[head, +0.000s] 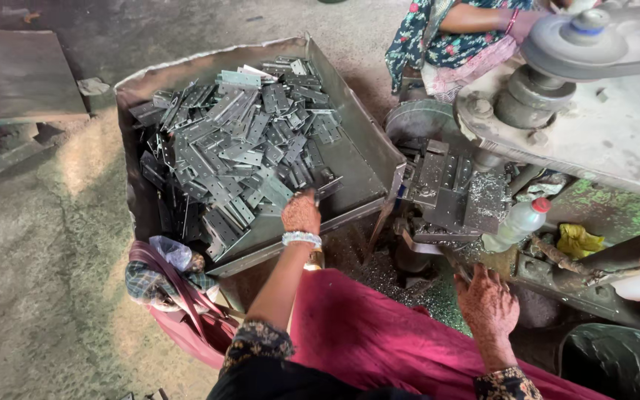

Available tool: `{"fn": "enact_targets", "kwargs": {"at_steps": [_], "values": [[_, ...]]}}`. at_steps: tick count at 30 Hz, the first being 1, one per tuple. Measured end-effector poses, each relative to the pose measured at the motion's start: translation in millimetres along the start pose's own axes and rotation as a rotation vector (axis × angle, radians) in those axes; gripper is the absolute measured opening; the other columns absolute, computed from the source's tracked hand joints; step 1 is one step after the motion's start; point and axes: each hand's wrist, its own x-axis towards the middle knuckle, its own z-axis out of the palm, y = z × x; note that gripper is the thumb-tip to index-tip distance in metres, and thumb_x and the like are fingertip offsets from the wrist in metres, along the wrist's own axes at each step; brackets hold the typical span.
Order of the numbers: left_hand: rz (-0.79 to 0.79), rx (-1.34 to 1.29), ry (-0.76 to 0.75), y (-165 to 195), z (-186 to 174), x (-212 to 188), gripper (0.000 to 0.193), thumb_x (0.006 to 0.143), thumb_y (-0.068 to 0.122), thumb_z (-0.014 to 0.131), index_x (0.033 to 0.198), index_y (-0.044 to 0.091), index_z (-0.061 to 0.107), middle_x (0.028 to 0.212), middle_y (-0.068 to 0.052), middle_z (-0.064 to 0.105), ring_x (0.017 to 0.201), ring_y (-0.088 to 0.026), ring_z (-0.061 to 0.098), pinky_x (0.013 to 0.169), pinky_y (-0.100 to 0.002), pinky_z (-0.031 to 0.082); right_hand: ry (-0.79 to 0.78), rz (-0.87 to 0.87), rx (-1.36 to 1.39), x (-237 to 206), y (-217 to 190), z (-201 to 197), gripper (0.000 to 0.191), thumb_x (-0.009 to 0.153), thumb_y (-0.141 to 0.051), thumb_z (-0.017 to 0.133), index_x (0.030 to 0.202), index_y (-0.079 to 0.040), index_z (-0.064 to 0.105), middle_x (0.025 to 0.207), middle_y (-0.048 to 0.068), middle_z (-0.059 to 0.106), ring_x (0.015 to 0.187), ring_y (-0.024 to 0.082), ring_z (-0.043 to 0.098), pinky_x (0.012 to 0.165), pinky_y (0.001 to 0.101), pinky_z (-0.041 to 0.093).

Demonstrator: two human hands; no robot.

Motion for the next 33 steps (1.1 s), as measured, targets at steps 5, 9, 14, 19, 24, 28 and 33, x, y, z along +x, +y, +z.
{"fn": "enact_targets", "kwargs": {"at_steps": [5, 9, 14, 19, 24, 28, 33], "values": [[-0.067, -0.758, -0.123, 92, -20, -37, 0.023, 0.083, 0.018, 0.083, 0.104, 0.020, 0.075, 0.099, -0.003, 0.080, 0.085, -0.017, 0.075, 0.080, -0.035, 0.059, 0.043, -0.197, 0.594, 10, -32, 16, 0.051, 0.101, -0.042, 0.058, 0.141, -0.010, 0.057, 0.129, 0.015, 0.067, 0.112, 0.028, 0.067, 0.094, 0.0444, 0.057], [-0.057, -1.660, -0.599, 135, -13, -88, 0.031, 0.083, 0.007, 0.080, 0.112, 0.008, 0.070, 0.104, -0.005, 0.074, 0.094, -0.014, 0.070, 0.087, -0.032, 0.058, -0.330, -0.122, 1.637, 6, -41, 44, 0.047, 0.101, -0.027, 0.062, 0.141, -0.003, 0.060, 0.121, 0.010, 0.070, 0.105, 0.019, 0.066, 0.094, 0.0365, 0.054], [0.107, -1.182, -0.378, 136, -6, -132, 0.036, 0.081, 0.005, 0.077, 0.114, 0.005, 0.066, 0.110, -0.014, 0.075, 0.102, -0.030, 0.073, 0.091, -0.039, 0.056, -0.211, 0.116, 1.530, -16, -27, 88, 0.031, 0.096, -0.015, 0.068, 0.121, 0.003, 0.069, 0.106, 0.010, 0.075, 0.092, 0.018, 0.070, 0.082, 0.0357, 0.059], [0.025, -0.865, -0.243, 152, -17, -151, 0.039, 0.084, 0.010, 0.078, 0.119, 0.006, 0.061, 0.108, -0.018, 0.072, 0.102, -0.039, 0.068, 0.087, -0.048, 0.053, 0.163, -0.067, 1.016, -35, -45, 84, 0.030, 0.089, -0.005, 0.064, 0.117, -0.001, 0.073, 0.105, 0.018, 0.079, 0.093, 0.030, 0.072, 0.082, 0.0415, 0.058], [0.337, -0.806, -0.555, 134, -11, -98, 0.043, 0.074, 0.008, 0.081, 0.116, 0.012, 0.069, 0.109, -0.014, 0.073, 0.101, -0.034, 0.070, 0.089, -0.046, 0.055, 0.014, -0.033, 0.436, -30, -65, -6, 0.026, 0.098, -0.023, 0.065, 0.123, -0.014, 0.067, 0.097, 0.021, 0.074, 0.091, 0.041, 0.069, 0.079, 0.0522, 0.053], [0.550, -0.659, -0.126, 176, 20, -61, 0.038, 0.079, 0.002, 0.068, 0.115, 0.012, 0.073, 0.114, -0.011, 0.075, 0.105, -0.032, 0.072, 0.095, -0.046, 0.055, 0.645, -0.336, 0.181, 1, -52, -72, 0.031, 0.088, -0.017, 0.061, 0.117, -0.005, 0.061, 0.100, 0.013, 0.072, 0.091, 0.033, 0.072, 0.077, 0.0461, 0.058], [0.732, -0.056, -0.010, 230, 83, -80, 0.034, 0.095, 0.014, 0.057, 0.122, -0.001, 0.068, 0.137, -0.023, 0.065, 0.114, -0.037, 0.069, 0.105, -0.049, 0.050, 0.194, -0.207, -0.215, 21, -9, -55, 0.025, 0.110, -0.025, 0.053, 0.117, -0.004, 0.064, 0.088, 0.009, 0.069, 0.075, 0.024, 0.068, 0.062, 0.0433, 0.053]]}}
